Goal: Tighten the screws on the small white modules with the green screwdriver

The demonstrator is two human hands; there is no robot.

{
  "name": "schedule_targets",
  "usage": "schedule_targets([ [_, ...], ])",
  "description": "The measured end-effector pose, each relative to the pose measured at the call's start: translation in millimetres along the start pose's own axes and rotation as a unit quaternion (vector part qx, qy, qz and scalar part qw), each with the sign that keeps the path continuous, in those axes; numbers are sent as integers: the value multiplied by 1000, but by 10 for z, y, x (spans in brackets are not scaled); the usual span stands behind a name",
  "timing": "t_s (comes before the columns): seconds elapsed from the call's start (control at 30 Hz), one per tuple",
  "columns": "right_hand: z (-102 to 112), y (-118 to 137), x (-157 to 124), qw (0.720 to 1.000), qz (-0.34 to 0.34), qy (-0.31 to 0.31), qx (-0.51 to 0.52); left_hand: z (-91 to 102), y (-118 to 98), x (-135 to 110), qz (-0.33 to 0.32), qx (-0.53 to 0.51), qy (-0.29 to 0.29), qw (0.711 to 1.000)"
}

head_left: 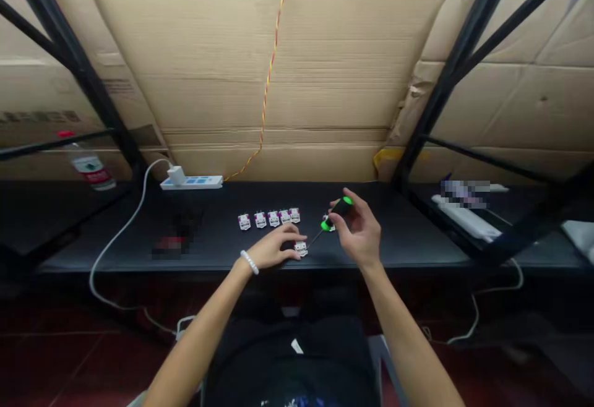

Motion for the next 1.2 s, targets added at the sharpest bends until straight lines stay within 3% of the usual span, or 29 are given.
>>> schedule_targets([
  [1.2, -32, 71, -58, 998, 49, 4, -39, -9, 28, 0, 4, -19, -5, 1000],
])
Point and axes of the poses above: each hand's wrist, its own x-axis towards the middle knuckle, its own z-axis out of the back of the hand, y = z × x, the point moved 5 cm from there along x, towards the middle knuckle, and after that the axes turned 13 degrees about -z, right-handed, at the moved point
